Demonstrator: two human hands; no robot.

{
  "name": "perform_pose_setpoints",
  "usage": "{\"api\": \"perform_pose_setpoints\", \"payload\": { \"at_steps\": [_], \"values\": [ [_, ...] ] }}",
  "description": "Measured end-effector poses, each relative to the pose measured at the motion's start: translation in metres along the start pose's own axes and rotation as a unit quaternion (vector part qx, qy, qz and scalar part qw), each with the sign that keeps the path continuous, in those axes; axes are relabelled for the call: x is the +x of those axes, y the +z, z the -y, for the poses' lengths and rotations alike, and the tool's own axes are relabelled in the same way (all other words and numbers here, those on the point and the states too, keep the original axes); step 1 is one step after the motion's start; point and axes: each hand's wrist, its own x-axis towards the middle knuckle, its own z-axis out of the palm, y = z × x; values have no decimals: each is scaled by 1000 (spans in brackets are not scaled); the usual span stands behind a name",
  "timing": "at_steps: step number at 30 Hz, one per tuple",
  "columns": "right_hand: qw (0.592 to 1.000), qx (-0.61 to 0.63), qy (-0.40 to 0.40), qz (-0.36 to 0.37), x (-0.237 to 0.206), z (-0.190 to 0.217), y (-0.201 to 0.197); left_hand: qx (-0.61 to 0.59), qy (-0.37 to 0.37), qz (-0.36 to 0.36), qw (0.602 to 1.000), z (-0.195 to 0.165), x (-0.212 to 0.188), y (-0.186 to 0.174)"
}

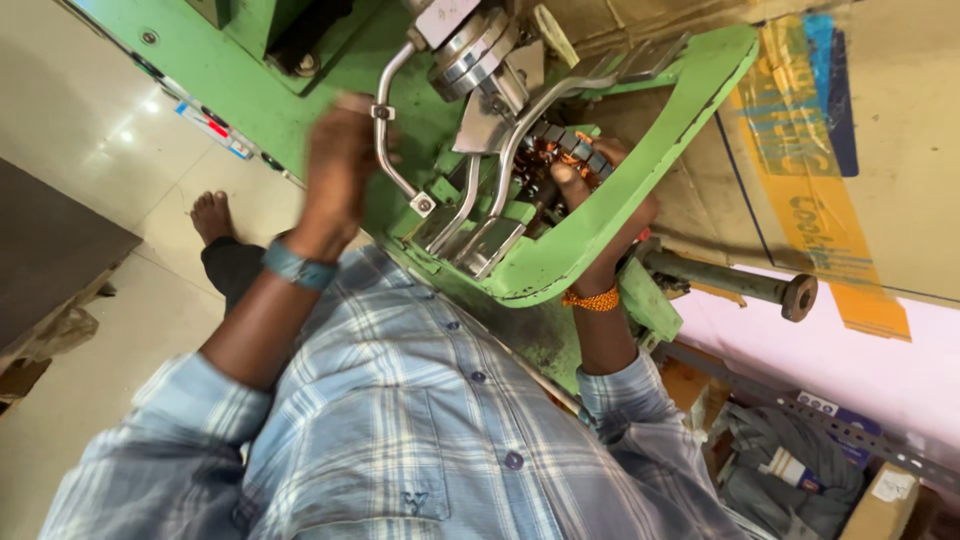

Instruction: The person places a motor stator into a green press machine and operates the lever. They then move to a workbench to insert small white insulating pieces into the stator slots by hand. The person repeats this process, alternating between pressing the stator in the machine and inserting insulation at the bench.

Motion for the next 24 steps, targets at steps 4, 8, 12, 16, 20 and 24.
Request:
{"api": "perform_pose_setpoints", "payload": {
  "at_steps": [4,8,12,16,20,24],
  "values": [
    [1000,11,-26,13,3,-3,1,141,8,272,952,54,40,20],
    [999,0,27,35,-9,-34,-5,308,58,238,919,86,59,38],
    [989,15,-52,-140,-74,-87,-60,231,-13,185,955,106,59,34],
    [857,-417,184,-239,-198,-137,-214,168,52,189,966,117,62,30],
    [837,-296,447,-113,-321,-176,-276,122,-79,192,971,120,62,23],
    [807,-104,553,-180,-385,-174,-229,82,-114,242,960,116,55,13]
  ]
}}
